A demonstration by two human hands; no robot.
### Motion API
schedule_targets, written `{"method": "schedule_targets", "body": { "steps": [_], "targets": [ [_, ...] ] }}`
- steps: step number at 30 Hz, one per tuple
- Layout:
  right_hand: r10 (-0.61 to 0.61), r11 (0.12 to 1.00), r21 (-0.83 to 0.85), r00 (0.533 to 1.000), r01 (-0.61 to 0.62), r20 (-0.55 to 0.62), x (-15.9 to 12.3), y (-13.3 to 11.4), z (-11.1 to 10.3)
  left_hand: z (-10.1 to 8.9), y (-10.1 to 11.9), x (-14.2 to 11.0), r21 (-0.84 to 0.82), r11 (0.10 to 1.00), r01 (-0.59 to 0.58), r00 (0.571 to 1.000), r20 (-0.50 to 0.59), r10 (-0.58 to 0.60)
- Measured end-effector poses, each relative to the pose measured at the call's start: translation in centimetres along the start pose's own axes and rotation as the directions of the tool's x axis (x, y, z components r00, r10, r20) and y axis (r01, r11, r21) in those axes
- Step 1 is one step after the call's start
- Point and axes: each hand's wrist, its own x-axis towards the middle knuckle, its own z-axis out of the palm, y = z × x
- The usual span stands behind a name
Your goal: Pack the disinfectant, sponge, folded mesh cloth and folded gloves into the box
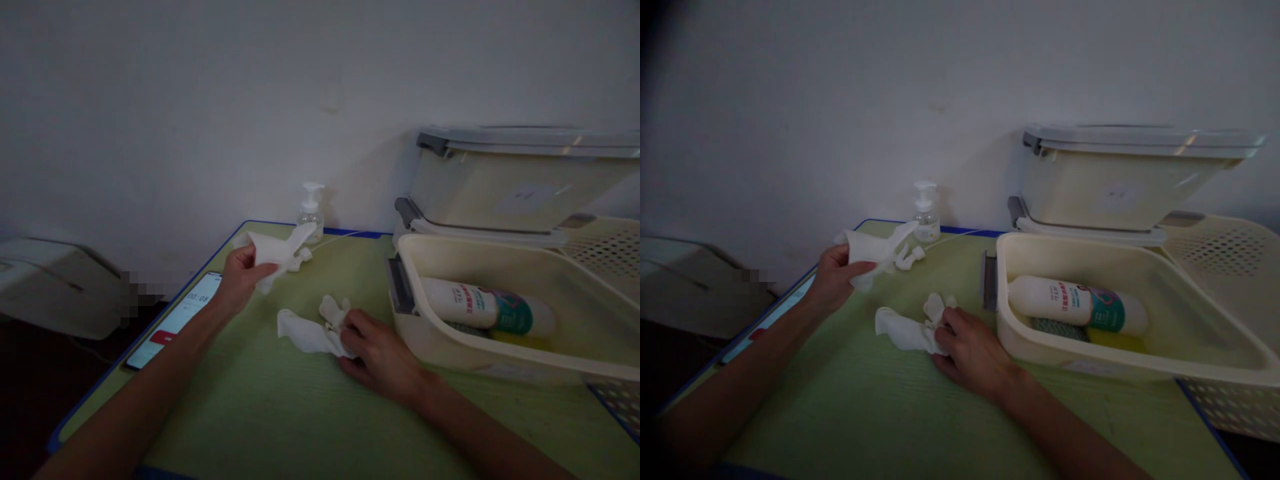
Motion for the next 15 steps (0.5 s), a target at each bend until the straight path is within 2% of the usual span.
{"method": "schedule_targets", "body": {
  "steps": [6,9,11,13,15],
  "targets": [
    [0.097,0.978,0.194,0.993,-0.082,-0.071,-0.2,0.0,-0.2,1.5,-1.2,0.0,0.288,0.948,-0.137,0.989,0.092,0.115],
    [0.160,0.932,0.341,0.983,-0.120,-0.092,-0.1,0.1,-0.3,1.7,-1.0,-1.0,0.405,0.892,-0.200,0.978,0.034,0.204],
    [0.224,0.884,0.439,0.970,-0.161,-0.096,0.1,0.1,-0.2,1.7,-0.4,-1.9,0.485,0.821,-0.302,0.944,0.028,0.330],
    [0.289,0.826,0.524,0.954,-0.207,-0.079,0.2,0.0,0.0,1.8,0.2,-2.8,0.469,0.772,-0.429,0.897,0.123,0.424],
    [0.337,0.770,0.587,0.941,-0.251,-0.040,0.2,-0.2,0.2,2.2,0.7,-3.7,0.298,0.826,-0.478,0.870,0.288,0.400]
  ]
}}
